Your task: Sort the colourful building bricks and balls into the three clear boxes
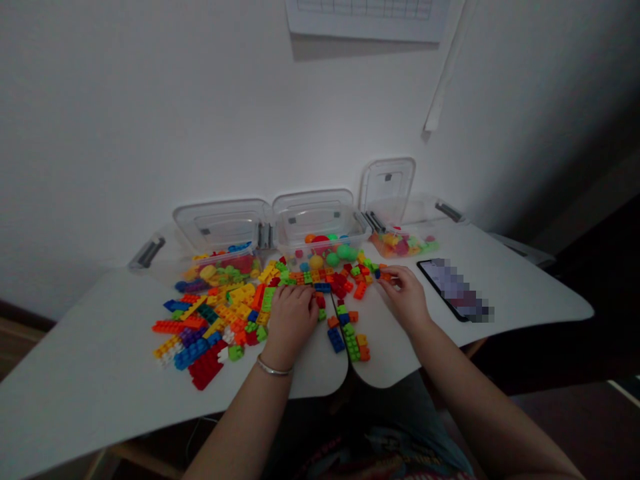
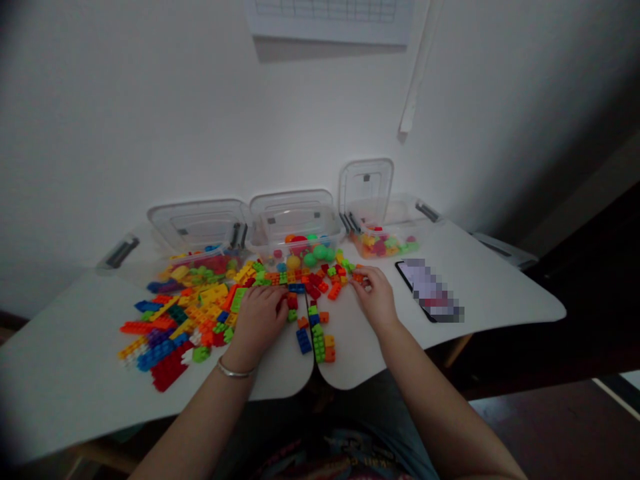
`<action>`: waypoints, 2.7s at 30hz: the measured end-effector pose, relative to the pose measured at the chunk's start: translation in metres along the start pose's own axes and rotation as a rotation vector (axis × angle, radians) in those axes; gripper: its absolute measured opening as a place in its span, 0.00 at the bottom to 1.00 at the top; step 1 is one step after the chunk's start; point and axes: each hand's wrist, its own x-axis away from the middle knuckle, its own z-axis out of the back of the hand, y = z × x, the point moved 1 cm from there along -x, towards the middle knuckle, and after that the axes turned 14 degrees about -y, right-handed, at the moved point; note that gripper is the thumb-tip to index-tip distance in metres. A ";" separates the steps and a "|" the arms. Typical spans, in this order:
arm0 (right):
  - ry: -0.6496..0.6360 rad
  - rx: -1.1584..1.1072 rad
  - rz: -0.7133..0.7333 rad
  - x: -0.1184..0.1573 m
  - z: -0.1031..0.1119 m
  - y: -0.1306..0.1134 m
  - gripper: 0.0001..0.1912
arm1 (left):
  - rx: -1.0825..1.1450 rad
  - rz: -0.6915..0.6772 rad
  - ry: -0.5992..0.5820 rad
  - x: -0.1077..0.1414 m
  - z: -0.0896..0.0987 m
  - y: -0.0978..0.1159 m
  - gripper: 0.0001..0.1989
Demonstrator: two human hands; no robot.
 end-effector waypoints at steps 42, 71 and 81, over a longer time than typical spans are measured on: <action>0.339 0.320 -0.073 -0.109 0.079 0.033 0.09 | -0.012 0.008 -0.057 -0.002 -0.003 -0.001 0.12; -0.258 0.424 0.038 -0.023 -0.006 0.019 0.17 | -0.001 0.017 -0.087 -0.001 0.001 0.000 0.13; 0.038 0.216 -0.057 -0.028 0.001 0.033 0.15 | -0.002 0.016 -0.076 -0.001 0.000 0.000 0.12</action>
